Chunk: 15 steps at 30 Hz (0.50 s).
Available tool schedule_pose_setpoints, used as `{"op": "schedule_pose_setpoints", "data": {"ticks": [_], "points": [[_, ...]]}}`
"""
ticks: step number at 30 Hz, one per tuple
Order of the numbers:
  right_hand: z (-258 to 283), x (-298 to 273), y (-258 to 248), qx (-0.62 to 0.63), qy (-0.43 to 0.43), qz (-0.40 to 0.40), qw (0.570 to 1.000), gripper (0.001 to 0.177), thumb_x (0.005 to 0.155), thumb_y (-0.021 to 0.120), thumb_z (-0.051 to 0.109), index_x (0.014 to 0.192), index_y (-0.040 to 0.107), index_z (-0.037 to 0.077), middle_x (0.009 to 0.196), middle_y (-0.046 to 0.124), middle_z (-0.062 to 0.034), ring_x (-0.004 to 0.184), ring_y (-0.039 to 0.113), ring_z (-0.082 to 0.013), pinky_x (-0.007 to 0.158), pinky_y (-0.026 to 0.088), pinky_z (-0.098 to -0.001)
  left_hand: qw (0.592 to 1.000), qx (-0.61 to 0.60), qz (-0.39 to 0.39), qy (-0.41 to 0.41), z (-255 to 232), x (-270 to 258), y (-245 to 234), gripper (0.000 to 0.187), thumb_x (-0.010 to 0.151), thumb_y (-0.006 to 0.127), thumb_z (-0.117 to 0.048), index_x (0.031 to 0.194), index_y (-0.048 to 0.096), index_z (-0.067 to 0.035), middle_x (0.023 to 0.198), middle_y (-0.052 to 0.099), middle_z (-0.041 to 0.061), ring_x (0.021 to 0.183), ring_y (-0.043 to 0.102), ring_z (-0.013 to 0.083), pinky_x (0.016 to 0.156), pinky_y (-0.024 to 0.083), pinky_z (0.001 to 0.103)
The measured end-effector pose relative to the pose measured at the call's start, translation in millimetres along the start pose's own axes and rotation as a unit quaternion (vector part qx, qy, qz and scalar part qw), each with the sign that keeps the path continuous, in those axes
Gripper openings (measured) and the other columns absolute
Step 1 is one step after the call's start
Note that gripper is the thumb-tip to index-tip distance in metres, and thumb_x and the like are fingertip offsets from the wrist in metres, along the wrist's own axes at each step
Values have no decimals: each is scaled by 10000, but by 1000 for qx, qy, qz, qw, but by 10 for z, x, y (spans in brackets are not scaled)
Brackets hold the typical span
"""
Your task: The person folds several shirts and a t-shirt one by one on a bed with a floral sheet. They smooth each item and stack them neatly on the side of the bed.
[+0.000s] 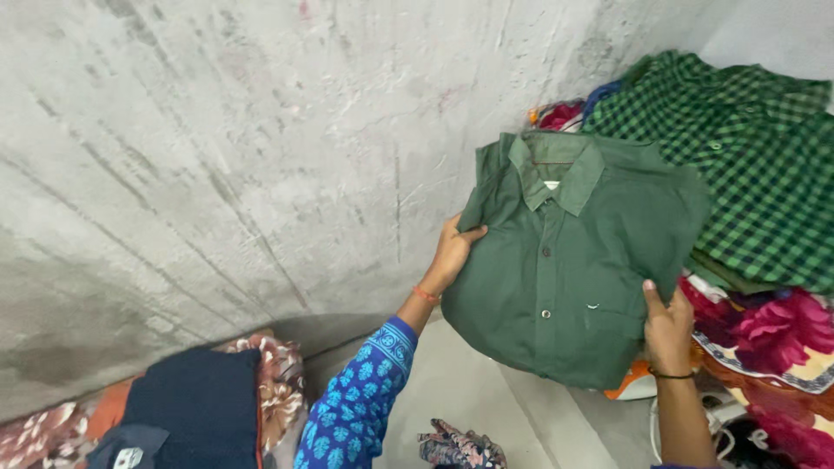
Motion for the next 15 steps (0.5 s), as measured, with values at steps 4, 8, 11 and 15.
{"op": "schedule_pose_setpoints", "data": {"ticks": [4, 8, 11, 15], "points": [[104, 244, -421, 57, -14, -44, 997, 352, 1092, 584, 158, 1364, 603, -65, 1334, 671, -109, 1176, 596, -179, 1054, 434, -302, 997, -18, 58, 43, -140, 468, 553, 310, 913, 679, -75, 1206, 700, 21, 1022, 718, 14, 930, 631, 113, 849, 508, 265], [334, 523, -846, 34, -28, -86, 995, 337, 1097, 588, 111, 1383, 586, -68, 1373, 655, -106, 1194, 593, -181, 1073, 429, -300, 993, 16, 89, 76, -253, 940, 1093, 282, 923, 688, -73, 1186, 709, 26, 976, 712, 22, 901, 630, 120, 831, 506, 279], [525, 708, -1127, 22, -47, -108, 993, 318, 1137, 569, 84, 1411, 567, -78, 1418, 635, -138, 1232, 595, -201, 1110, 438, -321, 986, 11, 115, 119, -398, 1286, 1534, 327, 915, 689, -67, 1232, 693, 11, 1009, 718, 31, 931, 639, 128, 859, 507, 285], [770, 1008, -1399, 117, -123, -118, 978, 371, 1168, 530, 31, 1523, 474, -66, 1549, 559, -162, 1374, 569, -235, 1222, 433, -370, 966, -27, 170, 194, -631, 1852, 2158, 465, 916, 692, -51, 1375, 628, -19, 1227, 725, 59, 1111, 639, 145, 986, 489, 280]]}}
Point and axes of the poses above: each hand's wrist, its own x-axis towards the middle knuckle, its own y-axis out of the palm, z = x × y, the point moved 2 cm from there along x, towards the middle knuckle
